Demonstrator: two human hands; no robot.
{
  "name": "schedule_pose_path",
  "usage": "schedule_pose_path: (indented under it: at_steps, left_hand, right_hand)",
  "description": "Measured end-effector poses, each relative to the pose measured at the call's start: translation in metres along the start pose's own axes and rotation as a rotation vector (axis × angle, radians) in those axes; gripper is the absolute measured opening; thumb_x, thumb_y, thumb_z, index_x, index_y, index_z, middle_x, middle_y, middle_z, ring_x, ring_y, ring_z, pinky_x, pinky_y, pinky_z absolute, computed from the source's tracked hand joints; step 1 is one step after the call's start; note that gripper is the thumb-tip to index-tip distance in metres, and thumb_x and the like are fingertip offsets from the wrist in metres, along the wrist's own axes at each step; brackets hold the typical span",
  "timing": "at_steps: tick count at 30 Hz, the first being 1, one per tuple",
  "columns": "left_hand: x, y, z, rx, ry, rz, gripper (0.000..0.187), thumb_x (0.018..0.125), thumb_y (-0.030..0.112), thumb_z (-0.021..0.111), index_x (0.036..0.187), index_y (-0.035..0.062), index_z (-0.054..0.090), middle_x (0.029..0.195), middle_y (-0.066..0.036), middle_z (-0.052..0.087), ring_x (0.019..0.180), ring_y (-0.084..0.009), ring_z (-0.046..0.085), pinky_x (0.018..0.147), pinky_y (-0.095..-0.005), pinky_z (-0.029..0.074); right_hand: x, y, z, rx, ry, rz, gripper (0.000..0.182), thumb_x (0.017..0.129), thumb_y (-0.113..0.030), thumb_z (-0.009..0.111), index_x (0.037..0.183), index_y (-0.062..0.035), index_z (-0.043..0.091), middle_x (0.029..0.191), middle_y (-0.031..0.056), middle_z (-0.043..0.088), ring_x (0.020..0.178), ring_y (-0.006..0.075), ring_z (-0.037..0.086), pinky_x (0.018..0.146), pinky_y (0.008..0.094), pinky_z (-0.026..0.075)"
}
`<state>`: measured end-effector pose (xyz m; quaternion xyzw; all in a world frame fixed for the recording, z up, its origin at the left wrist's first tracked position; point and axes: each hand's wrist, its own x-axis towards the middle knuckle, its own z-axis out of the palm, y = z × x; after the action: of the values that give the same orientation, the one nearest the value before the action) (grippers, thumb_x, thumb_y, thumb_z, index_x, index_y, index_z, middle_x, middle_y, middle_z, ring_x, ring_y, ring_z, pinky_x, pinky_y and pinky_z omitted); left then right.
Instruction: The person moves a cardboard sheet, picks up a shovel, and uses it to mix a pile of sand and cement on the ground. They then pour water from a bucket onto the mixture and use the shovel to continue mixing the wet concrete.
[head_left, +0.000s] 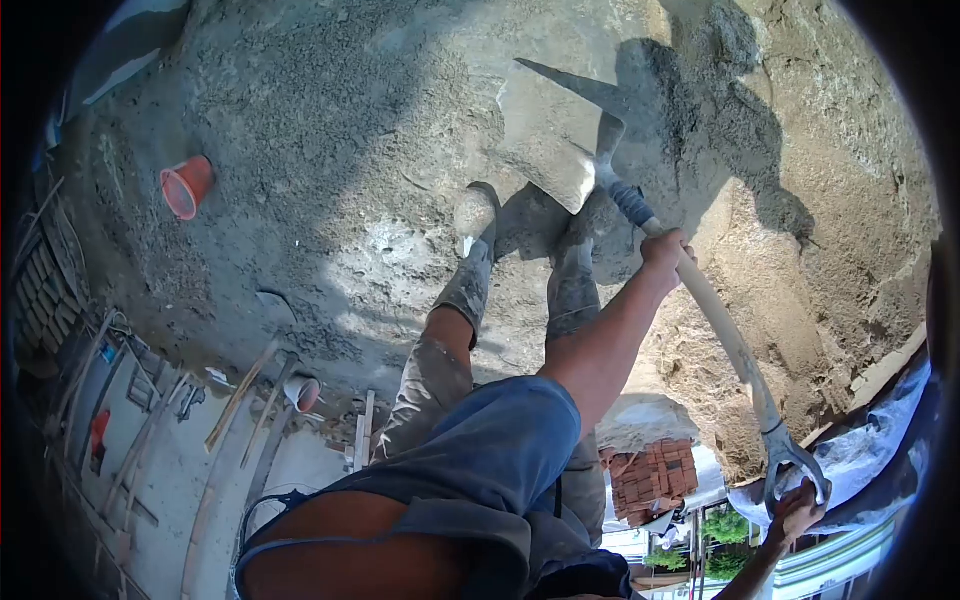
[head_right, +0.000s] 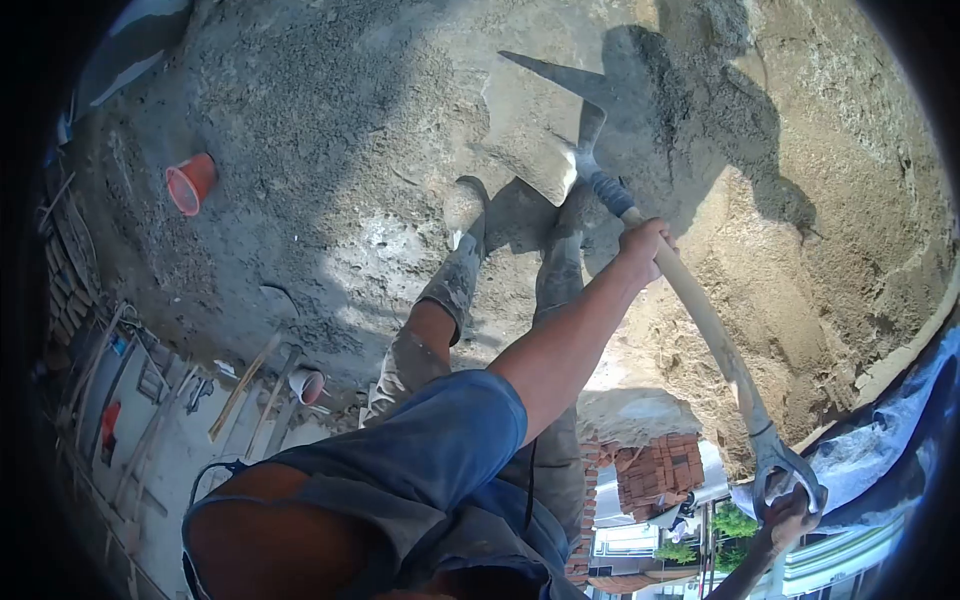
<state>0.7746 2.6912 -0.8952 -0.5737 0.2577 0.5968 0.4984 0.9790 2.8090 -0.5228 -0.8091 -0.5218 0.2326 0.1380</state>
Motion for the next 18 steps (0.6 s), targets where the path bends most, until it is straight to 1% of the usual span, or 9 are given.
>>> schedule_pose_path:
  at_steps: [2, 6, 9, 10, 13, 14, 15, 17, 18]
  left_hand:
    - [-0.004, 0.073, -0.018, -0.091, 0.013, 0.04, 0.014, 0.074, 0.004, 0.056, 0.069, 0.0082, 0.044, 0.061, -0.005, 0.042, 0.053, -0.018, 0.044, 0.055, -0.0365, 0.042]
    - [-0.022, 0.247, -0.079, -0.031, 0.066, 0.211, 0.019, 0.08, 0.008, 0.051, 0.064, 0.0083, 0.04, 0.059, -0.003, 0.04, 0.051, -0.0168, 0.04, 0.056, -0.0325, 0.043]
    - [-0.047, 0.32, -0.112, -0.13, -0.001, 0.304, 0.013, 0.081, 0.006, 0.048, 0.068, 0.0062, 0.043, 0.058, -0.003, 0.041, 0.053, -0.0153, 0.045, 0.055, -0.0313, 0.046]
    - [-0.074, 0.32, -0.104, -0.06, 0.071, 0.402, 0.012, 0.08, 0.006, 0.048, 0.069, 0.0059, 0.044, 0.057, -0.003, 0.042, 0.052, -0.0151, 0.045, 0.053, -0.0299, 0.046]
    - [-0.099, 0.332, -0.129, -0.25, -0.041, 0.449, 0.016, 0.081, 0.011, 0.044, 0.065, 0.0083, 0.043, 0.054, 0.0, 0.041, 0.049, -0.0126, 0.044, 0.053, -0.0278, 0.045]
    - [-0.108, 0.34, -0.149, -0.277, -0.264, 0.361, 0.017, 0.08, 0.011, 0.045, 0.063, 0.0094, 0.044, 0.053, 0.001, 0.042, 0.05, -0.012, 0.044, 0.053, -0.0269, 0.045]
    - [-0.121, 0.341, -0.163, -0.351, -0.326, 0.353, 0.017, 0.08, 0.01, 0.045, 0.063, 0.0097, 0.045, 0.053, 0.002, 0.043, 0.05, -0.0114, 0.044, 0.053, -0.0263, 0.044]
    - [-0.151, 0.337, -0.194, -0.407, -0.458, 0.342, 0.017, 0.077, 0.009, 0.046, 0.06, 0.0101, 0.045, 0.053, 0.002, 0.043, 0.051, -0.0106, 0.045, 0.055, -0.0267, 0.045]
    - [-0.154, 0.335, -0.222, -0.414, -0.506, 0.442, 0.016, 0.078, 0.011, 0.047, 0.062, 0.0112, 0.043, 0.056, 0.003, 0.043, 0.052, -0.0104, 0.043, 0.054, -0.0256, 0.042]
  right_hand:
    - [-0.013, -0.015, 0.054, -0.044, -0.253, -0.067, 0.008, 0.078, -0.005, 0.055, 0.077, -0.0093, 0.048, 0.044, -0.0055, 0.033, 0.031, 0.0028, 0.028, 0.029, 0.0203, 0.018]
    - [-0.097, -0.076, 0.185, -0.037, -0.473, -0.33, 0.013, 0.078, -0.002, 0.053, 0.069, -0.0064, 0.044, 0.05, -0.0022, 0.04, 0.035, 0.0028, 0.036, 0.03, 0.0192, 0.022]
    - [-0.15, -0.114, 0.216, -0.075, -0.577, -0.581, 0.014, 0.078, -0.001, 0.054, 0.07, -0.003, 0.043, 0.057, -0.0022, 0.04, 0.051, 0.0046, 0.036, 0.045, 0.0221, 0.027]
    - [-0.157, -0.116, 0.213, -0.081, -0.611, -0.726, 0.012, 0.077, -0.002, 0.054, 0.071, -0.0022, 0.044, 0.06, -0.0007, 0.042, 0.054, 0.0067, 0.039, 0.048, 0.0228, 0.03]
    - [-0.178, -0.11, 0.199, -0.025, -0.566, -0.98, 0.011, 0.075, -0.004, 0.055, 0.072, -0.0021, 0.045, 0.06, 0.0029, 0.043, 0.051, 0.0106, 0.042, 0.047, 0.0241, 0.032]
    - [-0.18, -0.106, 0.196, -0.017, -0.555, -1.088, 0.01, 0.075, -0.005, 0.055, 0.072, -0.002, 0.046, 0.06, 0.0044, 0.044, 0.05, 0.0122, 0.043, 0.047, 0.0247, 0.032]
    - [-0.183, -0.103, 0.192, -0.004, -0.57, -1.199, 0.01, 0.073, -0.003, 0.057, 0.073, -0.0024, 0.047, 0.058, 0.0066, 0.045, 0.045, 0.0166, 0.044, 0.044, 0.026, 0.032]
    - [-0.192, -0.086, 0.189, 0.077, -0.686, -1.095, 0.015, 0.068, -0.001, 0.063, 0.072, -0.006, 0.049, 0.053, 0.0047, 0.044, 0.04, 0.0183, 0.043, 0.04, 0.0276, 0.032]
    - [-0.191, -0.073, 0.19, 0.142, -0.761, -1.131, 0.016, 0.066, -0.003, 0.064, 0.072, -0.0075, 0.05, 0.053, 0.0038, 0.044, 0.041, 0.0181, 0.044, 0.04, 0.0288, 0.032]
